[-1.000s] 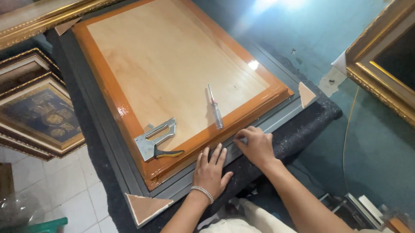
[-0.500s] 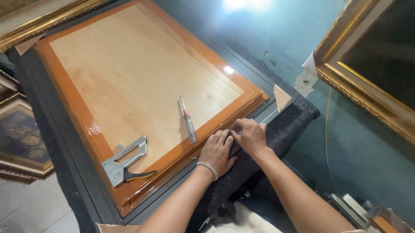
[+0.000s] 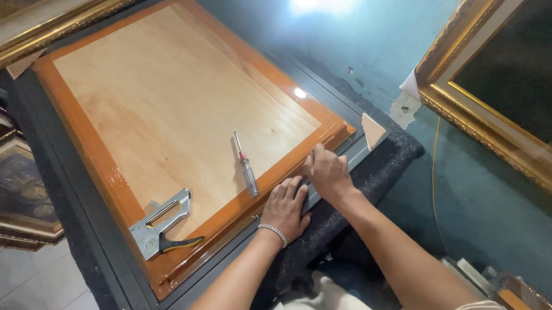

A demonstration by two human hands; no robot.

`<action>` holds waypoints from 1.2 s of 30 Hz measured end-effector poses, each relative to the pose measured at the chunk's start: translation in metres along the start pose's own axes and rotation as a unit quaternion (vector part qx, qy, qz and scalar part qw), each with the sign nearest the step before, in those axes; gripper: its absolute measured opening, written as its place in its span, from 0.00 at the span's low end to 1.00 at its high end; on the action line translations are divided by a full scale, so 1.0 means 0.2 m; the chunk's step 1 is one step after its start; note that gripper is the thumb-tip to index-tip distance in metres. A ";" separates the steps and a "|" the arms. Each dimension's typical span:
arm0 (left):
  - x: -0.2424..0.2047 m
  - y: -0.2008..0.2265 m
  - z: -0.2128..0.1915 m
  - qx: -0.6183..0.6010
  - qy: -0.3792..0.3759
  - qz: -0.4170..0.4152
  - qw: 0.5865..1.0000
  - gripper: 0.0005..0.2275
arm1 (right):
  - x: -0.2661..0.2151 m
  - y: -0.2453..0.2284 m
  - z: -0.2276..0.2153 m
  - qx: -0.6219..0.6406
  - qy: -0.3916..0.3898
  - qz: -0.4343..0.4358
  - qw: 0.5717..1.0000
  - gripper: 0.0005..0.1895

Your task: Using a manual staple gun to secure the backing onto a picture frame

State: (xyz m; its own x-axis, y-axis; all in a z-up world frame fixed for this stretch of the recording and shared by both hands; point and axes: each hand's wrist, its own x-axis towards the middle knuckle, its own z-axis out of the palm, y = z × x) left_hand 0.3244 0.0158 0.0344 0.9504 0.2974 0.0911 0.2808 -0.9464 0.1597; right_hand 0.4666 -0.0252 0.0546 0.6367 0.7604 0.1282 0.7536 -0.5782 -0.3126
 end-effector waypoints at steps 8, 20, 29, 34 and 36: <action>0.01 0.03 -0.08 0.005 -0.040 -0.008 0.999 0.24 | -0.14 0.22 -0.52 -0.040 -0.275 0.159 0.947 0.15; 0.36 0.17 -0.06 0.013 -0.139 0.057 0.989 0.34 | 0.21 0.53 -0.12 0.091 -0.011 0.170 0.981 0.10; 0.38 0.16 -0.04 0.006 -0.141 0.042 0.989 0.35 | 0.31 0.56 0.08 -0.085 -0.017 0.103 0.991 0.10; 0.38 0.16 -0.03 -0.001 -0.149 0.038 0.988 0.35 | 0.31 0.55 0.07 -0.161 -0.057 0.056 0.984 0.14; 0.38 0.16 -0.04 -0.003 -0.150 0.037 0.988 0.36 | 0.33 0.55 0.08 -0.147 -0.119 0.073 0.979 0.13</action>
State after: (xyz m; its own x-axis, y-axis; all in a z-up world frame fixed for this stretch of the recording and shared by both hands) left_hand 0.4053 0.0098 0.0544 0.9654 0.1748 -0.1934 0.2082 -0.9635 0.1686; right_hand 0.5893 -0.0338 0.0133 0.7115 0.6904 -0.1306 0.6942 -0.7195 -0.0217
